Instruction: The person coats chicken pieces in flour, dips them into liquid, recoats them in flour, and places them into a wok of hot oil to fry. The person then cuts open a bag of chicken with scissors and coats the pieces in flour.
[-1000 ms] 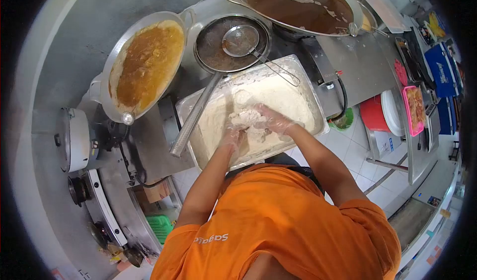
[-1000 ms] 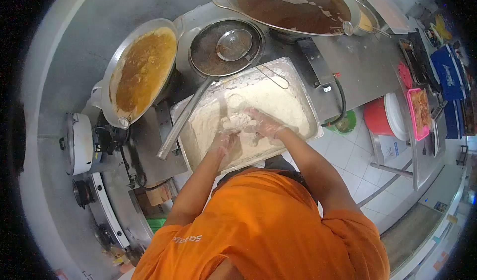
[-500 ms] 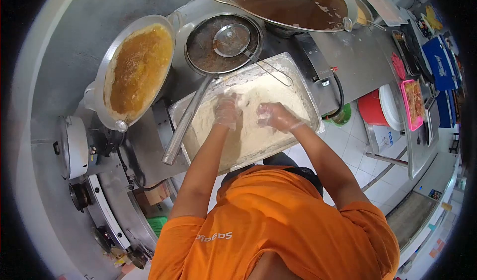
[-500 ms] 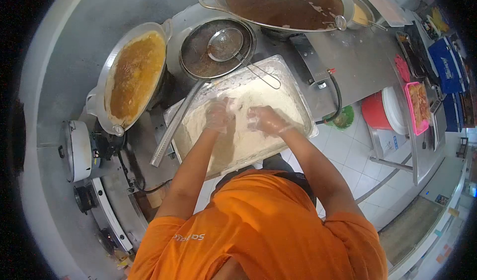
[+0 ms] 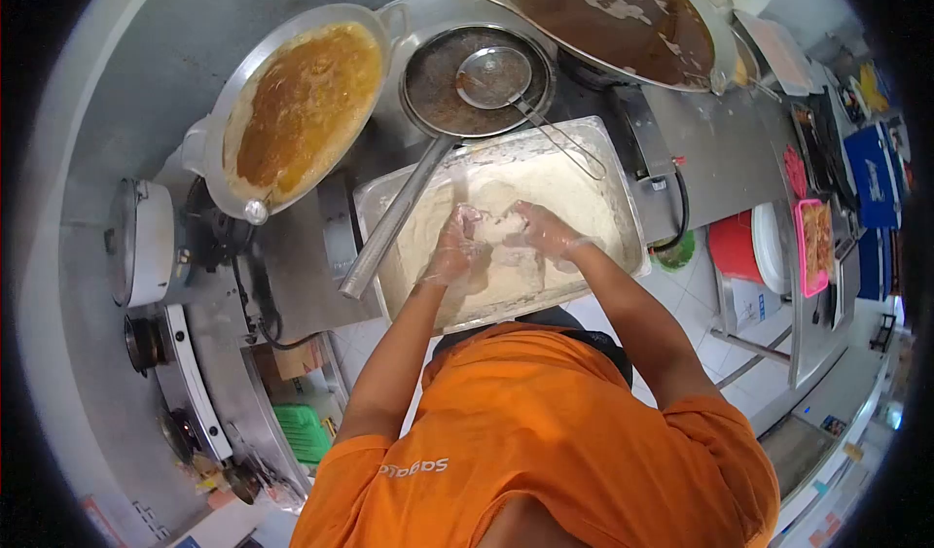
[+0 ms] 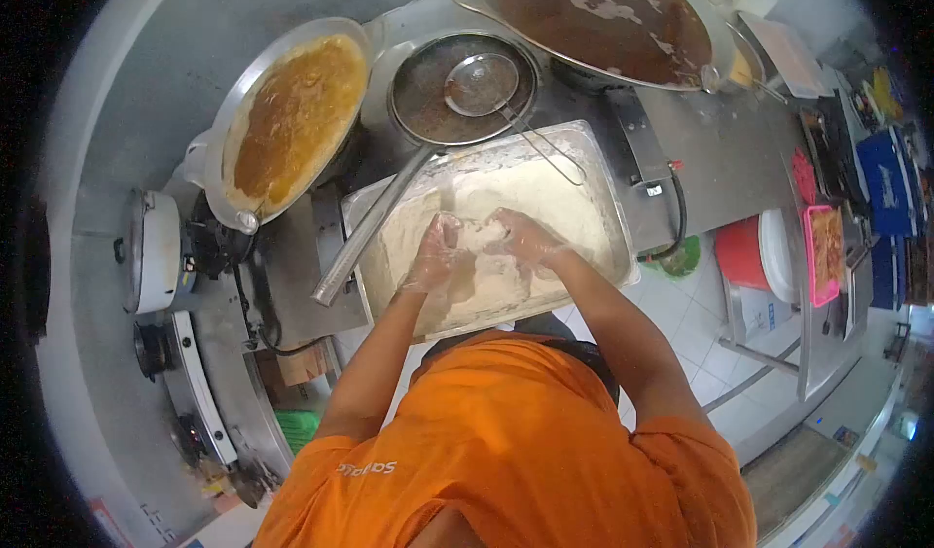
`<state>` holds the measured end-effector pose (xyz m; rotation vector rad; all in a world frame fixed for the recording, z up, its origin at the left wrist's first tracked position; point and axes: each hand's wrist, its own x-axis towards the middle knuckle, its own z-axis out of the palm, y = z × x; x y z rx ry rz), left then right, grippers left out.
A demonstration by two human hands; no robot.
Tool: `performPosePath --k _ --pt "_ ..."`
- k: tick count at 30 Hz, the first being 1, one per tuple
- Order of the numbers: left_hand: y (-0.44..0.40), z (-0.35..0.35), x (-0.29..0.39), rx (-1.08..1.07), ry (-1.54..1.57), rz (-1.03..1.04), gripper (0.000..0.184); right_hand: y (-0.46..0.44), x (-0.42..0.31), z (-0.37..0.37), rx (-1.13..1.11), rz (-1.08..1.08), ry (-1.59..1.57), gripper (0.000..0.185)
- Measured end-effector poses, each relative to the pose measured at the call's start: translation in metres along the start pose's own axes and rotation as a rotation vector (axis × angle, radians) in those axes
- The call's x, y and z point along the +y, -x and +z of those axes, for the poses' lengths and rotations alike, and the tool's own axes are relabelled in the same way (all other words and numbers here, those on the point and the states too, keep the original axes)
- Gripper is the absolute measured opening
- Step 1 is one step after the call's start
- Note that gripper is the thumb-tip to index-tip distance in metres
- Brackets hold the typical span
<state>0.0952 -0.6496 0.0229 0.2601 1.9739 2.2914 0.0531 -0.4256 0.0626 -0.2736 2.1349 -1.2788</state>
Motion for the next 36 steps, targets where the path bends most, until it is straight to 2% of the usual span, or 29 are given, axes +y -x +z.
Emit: performPosePath --k 3,5,6,9,10,13,14,16,17,18,20,22,25,26,29,30,32,33,34,36 --pt "0.0 -0.026 -0.035 -0.05 -0.2 -0.086 0.054 0.026 -0.009 0.004 0.083 -0.152 0.378 0.051" --pt "-0.016 -0.022 -0.009 0.008 -0.567 -0.063 0.056 0.041 -0.016 0.007 0.146 -0.227 0.647 0.045" --pt "-0.019 -0.016 -0.002 0.037 -0.745 -0.064 0.058 0.04 -0.006 0.006 0.098 -0.104 0.708 0.042" --pt "-0.06 0.008 -0.014 -0.078 -1.189 -0.089 0.07 0.049 0.006 -0.016 0.181 -0.259 0.686 0.041" --pt "-0.068 0.019 -0.004 -0.218 -1.38 0.029 0.077 0.06 -0.007 -0.024 0.215 -0.289 0.67 0.042" --pt "-0.077 0.057 0.061 -0.688 -1.536 -0.264 0.075 0.085 -0.042 -0.049 0.315 -0.422 0.706 0.047" --pt "-0.075 0.065 0.06 -0.7 -1.545 -0.289 0.071 0.097 -0.085 -0.057 0.298 -0.286 0.678 0.046" --pt "-0.052 0.074 0.049 -0.697 -1.574 -0.345 0.064 0.102 -0.117 -0.069 0.37 -0.355 0.625 0.046" --pt "-0.036 0.07 0.02 -0.586 -1.534 -0.213 0.055 0.098 -0.138 -0.075 0.403 -0.404 0.598 0.045" --pt "-0.02 0.063 -0.015 -0.47 -1.496 -0.081 0.046 0.096 -0.172 -0.081 0.392 -0.357 0.566 0.045" --pt "-0.001 0.049 -0.044 -0.507 -1.331 0.004 0.03 0.094 -0.24 -0.085 0.365 -0.262 0.504 0.045" --pt "0.008 0.039 -0.049 -0.449 -1.204 -0.011 0.025 0.07 -0.281 -0.089 0.362 -0.468 0.475 0.045" --pt "0.013 0.03 -0.045 -0.286 -1.064 -0.21 0.022 0.011 -0.336 -0.085 0.415 -0.692 0.563 0.046" --pt "0.005 0.023 -0.041 -0.364 -0.922 -0.356 0.029 -0.019 -0.35 -0.081 0.414 -0.797 0.584 0.047" --pt "0.026 0.01 -0.054 -0.261 -0.933 0.052 0.042 -0.081 -0.41 -0.042 0.277 -0.708 0.509 0.05" --pt "0.032 0.006 -0.004 -0.358 -0.981 -0.169 0.054 -0.115 -0.415 -0.026 0.259 -0.72 0.538 0.05" --pt "0.036 -0.01 0.012 -0.318 -0.84 -0.199 0.055 -0.174 -0.428 0.009 0.237 -0.759 0.624 0.05" --pt "0.038 -0.016 0.015 -0.3 -0.77 -0.211 0.056 -0.193 -0.435 0.03 0.236 -0.785 0.682 0.05" --pt "0.04 -0.017 -0.025 -0.206 -0.62 -0.308 0.05 -0.207 -0.44 0.05 0.173 -0.769 0.692 0.049" --pt "0.052 -0.027 -0.031 -0.048 -0.479 -0.306 0.046 -0.23 -0.447 0.084 0.054 -0.728 0.711 0.049"
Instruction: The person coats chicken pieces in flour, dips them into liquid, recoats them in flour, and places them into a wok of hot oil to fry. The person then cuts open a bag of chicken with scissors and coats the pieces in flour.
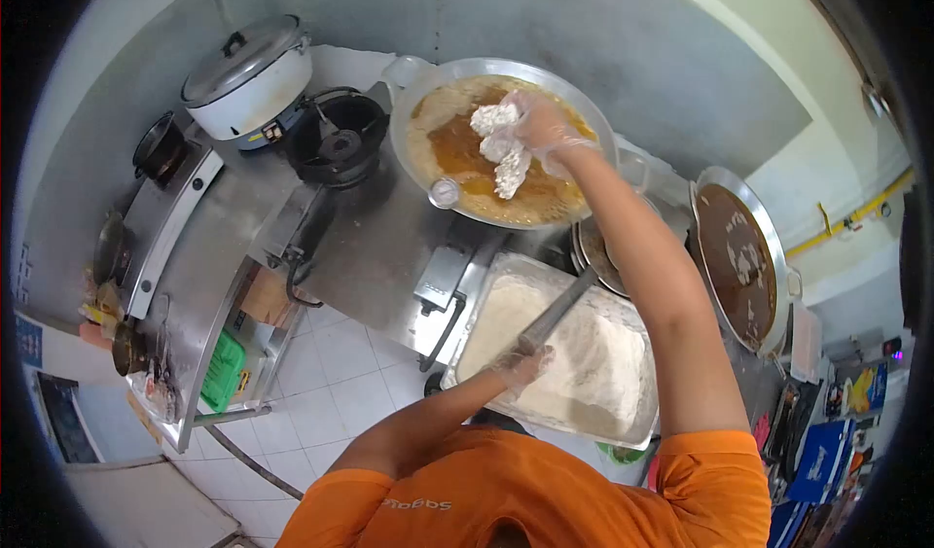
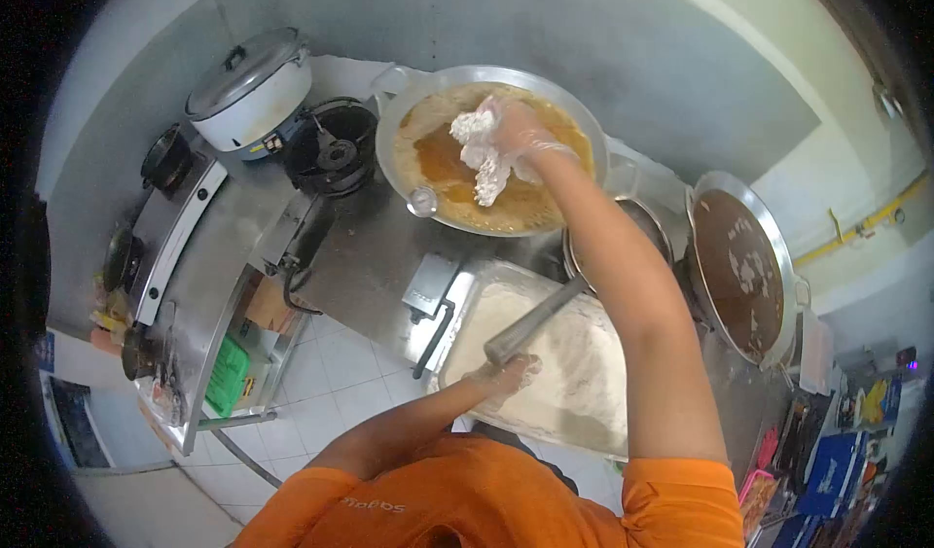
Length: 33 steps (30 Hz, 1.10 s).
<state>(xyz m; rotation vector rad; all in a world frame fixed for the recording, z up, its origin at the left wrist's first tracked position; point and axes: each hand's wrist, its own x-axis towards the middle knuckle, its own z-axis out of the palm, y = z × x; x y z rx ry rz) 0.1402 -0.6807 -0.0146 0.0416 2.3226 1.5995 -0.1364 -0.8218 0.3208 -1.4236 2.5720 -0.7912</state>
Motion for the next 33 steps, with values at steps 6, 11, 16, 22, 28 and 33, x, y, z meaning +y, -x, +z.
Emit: performPosePath --k 6,11,16,22,28,33 --pt "0.035 -0.044 0.041 0.135 0.054 -0.018 0.037 -0.037 0.0 0.073 -0.134 -0.026 0.109 0.042" --pt "0.071 -0.086 0.103 0.071 -0.089 -0.119 0.037 -0.037 -0.012 0.075 -0.187 0.219 0.274 0.038" --pt "0.052 -0.073 0.066 0.005 -0.069 -0.032 0.036 -0.05 0.028 0.071 -0.039 0.275 0.347 0.035" --pt "0.051 -0.065 0.059 -0.013 0.027 -0.068 0.045 -0.029 0.036 0.039 -0.036 0.342 0.504 0.024" --pt "0.028 -0.039 0.019 -0.259 0.425 -0.157 0.054 0.006 0.094 0.016 0.34 0.124 0.381 0.014" --pt "0.003 -0.02 -0.006 -0.108 1.079 -0.155 0.028 0.138 0.021 -0.058 0.558 0.149 0.029 0.016"
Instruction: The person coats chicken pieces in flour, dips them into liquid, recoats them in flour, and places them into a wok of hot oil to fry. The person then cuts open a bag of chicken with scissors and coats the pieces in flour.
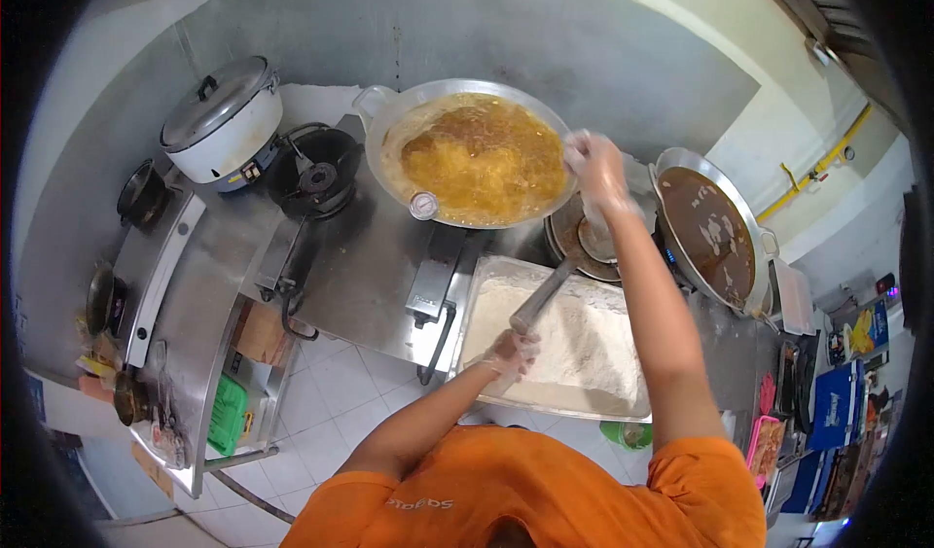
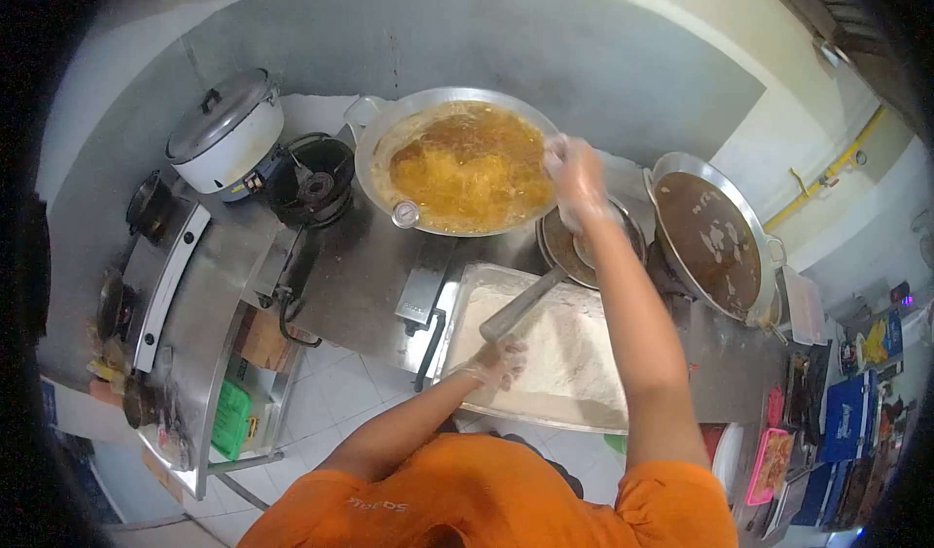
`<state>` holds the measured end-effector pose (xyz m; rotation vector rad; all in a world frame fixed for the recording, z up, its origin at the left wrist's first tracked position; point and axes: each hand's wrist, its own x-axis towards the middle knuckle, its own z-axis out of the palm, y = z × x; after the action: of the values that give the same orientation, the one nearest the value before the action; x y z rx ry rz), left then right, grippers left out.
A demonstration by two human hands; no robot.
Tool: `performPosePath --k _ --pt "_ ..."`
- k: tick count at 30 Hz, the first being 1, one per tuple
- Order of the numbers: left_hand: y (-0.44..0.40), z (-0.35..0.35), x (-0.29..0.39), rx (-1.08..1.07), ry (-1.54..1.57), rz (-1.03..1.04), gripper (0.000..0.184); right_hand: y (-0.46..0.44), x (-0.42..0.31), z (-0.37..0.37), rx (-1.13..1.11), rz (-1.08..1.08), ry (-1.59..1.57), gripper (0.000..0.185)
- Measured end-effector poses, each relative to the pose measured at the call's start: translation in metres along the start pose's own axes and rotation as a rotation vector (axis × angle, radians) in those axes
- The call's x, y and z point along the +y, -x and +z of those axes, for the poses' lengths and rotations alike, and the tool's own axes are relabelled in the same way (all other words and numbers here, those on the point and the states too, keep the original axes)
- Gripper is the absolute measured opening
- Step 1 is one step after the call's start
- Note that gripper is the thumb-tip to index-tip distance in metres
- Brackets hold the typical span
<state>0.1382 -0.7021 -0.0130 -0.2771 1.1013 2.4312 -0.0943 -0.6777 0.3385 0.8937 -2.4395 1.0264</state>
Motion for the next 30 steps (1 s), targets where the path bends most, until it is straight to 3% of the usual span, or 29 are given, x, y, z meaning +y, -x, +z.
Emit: performPosePath --k 2,3,4,5,6,7,9,10,12,13,15,16,17,20,23,27,28,29,30 --pt "0.017 0.033 0.022 0.322 -0.376 0.128 0.018 0.071 0.0 -0.037 -0.014 0.181 -0.283 0.029" --pt "0.007 0.027 0.009 0.351 -0.544 0.288 0.016 0.11 0.01 -0.049 -0.021 0.194 -0.318 0.023" --pt "0.004 0.03 0.008 0.43 -0.55 0.278 0.015 0.153 0.014 -0.049 0.076 0.299 -0.448 0.025" --pt "0.003 0.035 0.007 0.508 -0.558 0.261 0.016 0.194 0.033 -0.046 0.078 0.39 -0.338 0.024" --pt "0.0 0.041 0.008 0.54 -0.488 0.222 0.016 0.232 0.051 -0.041 0.097 0.268 0.018 0.023" --pt "-0.003 0.048 0.009 0.574 -0.416 0.185 0.017 0.279 0.097 -0.012 0.177 0.283 -0.115 0.025" --pt "-0.002 0.064 0.011 0.561 -0.107 0.055 0.026 0.343 0.159 0.004 -0.119 0.424 0.082 0.041" --pt "-0.01 0.053 -0.004 0.513 -0.442 0.178 0.031 0.359 0.176 0.003 -0.275 0.477 0.174 0.05" --pt "-0.028 0.03 -0.036 0.582 -1.163 0.46 0.046 0.366 0.192 -0.002 -0.409 0.815 -0.186 0.067" --pt "-0.026 0.044 -0.035 0.535 -1.131 0.571 0.048 0.368 0.194 -0.004 -0.482 0.979 -0.365 0.078" --pt "-0.02 0.072 -0.026 0.498 -0.949 0.565 0.055 0.37 0.191 -0.015 -0.486 1.082 -0.692 0.099" --pt "-0.004 0.103 -0.009 0.507 -0.796 0.453 0.06 0.368 0.186 -0.024 -0.487 1.127 -0.852 0.112" --pt "0.005 0.121 -0.001 0.514 -0.637 0.348 0.065 0.365 0.189 -0.032 -0.682 1.057 -0.815 0.127" --pt "-0.007 0.109 -0.021 0.472 -0.206 0.236 0.058 0.359 0.198 -0.037 -0.809 1.43 -1.121 0.123" --pt "0.01 0.115 -0.006 0.576 0.383 -0.03 0.045 0.354 0.134 -0.06 -0.272 1.17 -0.961 0.086" --pt "0.093 0.1 -0.016 0.279 0.678 0.219 0.026 0.389 0.226 -0.004 -0.153 1.37 -1.554 0.026" --pt "0.12 0.089 -0.021 0.174 0.724 0.246 0.026 0.383 0.205 -0.004 -0.185 1.374 -1.639 0.011" --pt "0.149 0.075 -0.024 0.066 0.764 0.273 0.026 0.376 0.18 0.004 -0.026 1.315 -1.446 0.011" --pt "0.186 0.068 -0.024 0.076 0.746 0.32 0.027 0.367 0.136 0.003 -0.055 1.286 -1.468 0.01"
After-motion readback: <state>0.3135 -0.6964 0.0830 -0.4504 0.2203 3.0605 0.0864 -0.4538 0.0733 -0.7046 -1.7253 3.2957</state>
